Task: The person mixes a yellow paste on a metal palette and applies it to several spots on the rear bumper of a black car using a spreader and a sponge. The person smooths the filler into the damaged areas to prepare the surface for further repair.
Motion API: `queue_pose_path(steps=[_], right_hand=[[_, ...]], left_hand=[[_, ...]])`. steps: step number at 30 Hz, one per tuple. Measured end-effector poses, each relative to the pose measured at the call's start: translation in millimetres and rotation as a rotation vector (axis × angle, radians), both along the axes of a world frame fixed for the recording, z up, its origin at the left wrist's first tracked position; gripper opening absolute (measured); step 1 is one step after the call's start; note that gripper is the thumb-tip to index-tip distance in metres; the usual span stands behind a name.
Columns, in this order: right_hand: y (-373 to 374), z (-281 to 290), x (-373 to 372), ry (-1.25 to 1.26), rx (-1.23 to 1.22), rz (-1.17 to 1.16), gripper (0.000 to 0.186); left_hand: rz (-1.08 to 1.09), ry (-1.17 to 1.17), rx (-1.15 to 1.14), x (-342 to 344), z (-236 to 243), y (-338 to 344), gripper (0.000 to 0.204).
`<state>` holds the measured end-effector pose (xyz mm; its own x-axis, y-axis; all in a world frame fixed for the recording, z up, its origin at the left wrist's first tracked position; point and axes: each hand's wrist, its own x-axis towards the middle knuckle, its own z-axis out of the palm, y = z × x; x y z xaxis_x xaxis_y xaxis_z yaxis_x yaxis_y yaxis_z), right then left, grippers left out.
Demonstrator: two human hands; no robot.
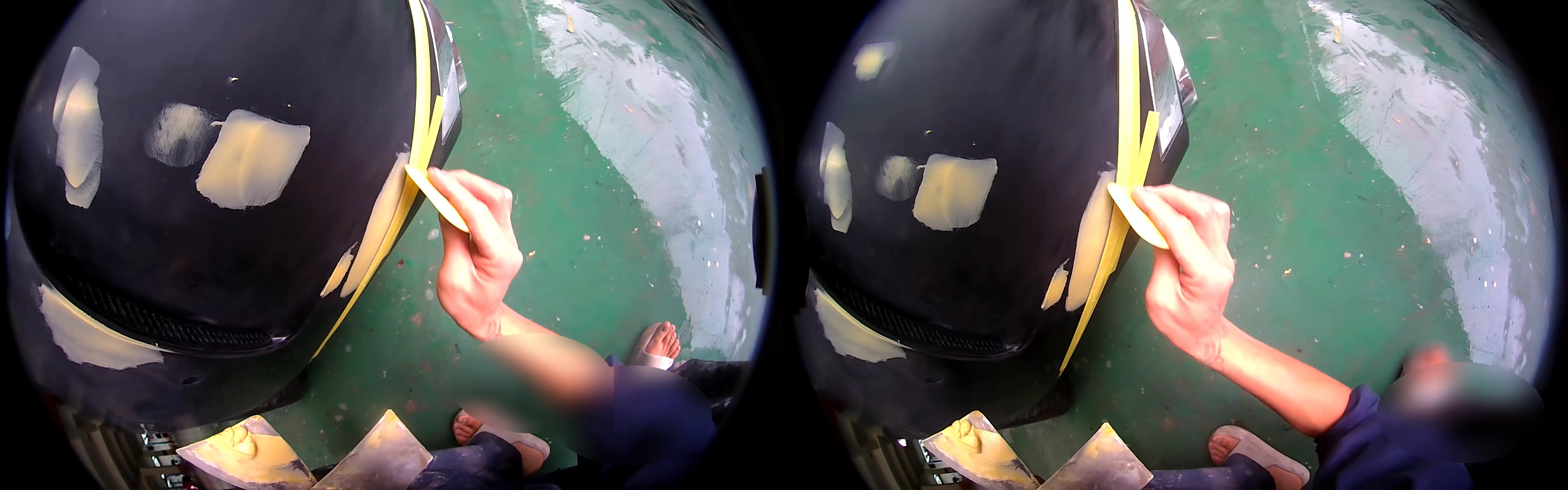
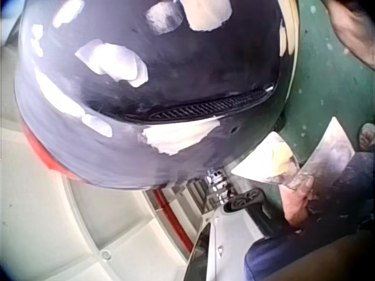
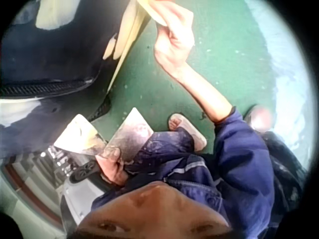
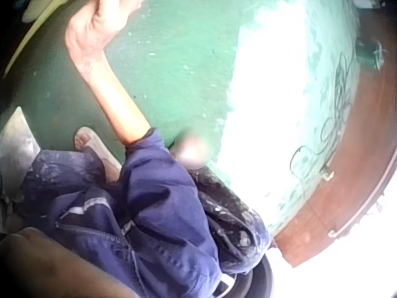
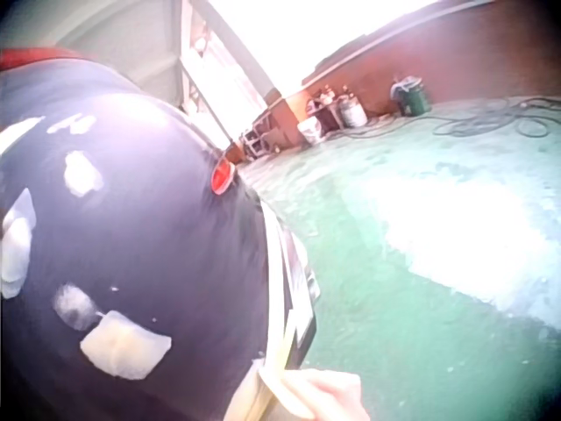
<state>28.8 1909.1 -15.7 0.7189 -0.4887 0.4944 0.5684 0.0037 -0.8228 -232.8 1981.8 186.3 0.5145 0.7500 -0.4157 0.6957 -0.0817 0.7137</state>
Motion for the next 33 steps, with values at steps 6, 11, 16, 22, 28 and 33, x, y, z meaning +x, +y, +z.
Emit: queue_pose_path(steps=[6,11,16,22,28,33], right_hand=[[15,7,4,-0.047,-0.071,-0.089,0.061],[40,-12,-39,-0.001,-0.055,0.02,0.056],[10,-7,-23,-0.045,-0.07,-0.058,0.057],[5,6,14,-0.148,-0.111,-0.132,0.055],[42,-5,-34,-0.082,-0.141,-0.084,0.049],[78,-23,-63,-0.047,-0.106,-0.079,0.05]], left_hand=[[0.017,-0.047,-0.012,-9,-5,9,0.028],[0.028,-0.086,-0.038,-7,-5,7,0.03],[0.053,-0.075,-0.026,-9,-6,9,0.031],[0.062,-0.107,-0.017,-16,-8,12,0.032],[0.042,-0.058,-0.007,-18,0,12,0.021],[0.005,-0.061,-0.065,-16,1,19,0.022]])
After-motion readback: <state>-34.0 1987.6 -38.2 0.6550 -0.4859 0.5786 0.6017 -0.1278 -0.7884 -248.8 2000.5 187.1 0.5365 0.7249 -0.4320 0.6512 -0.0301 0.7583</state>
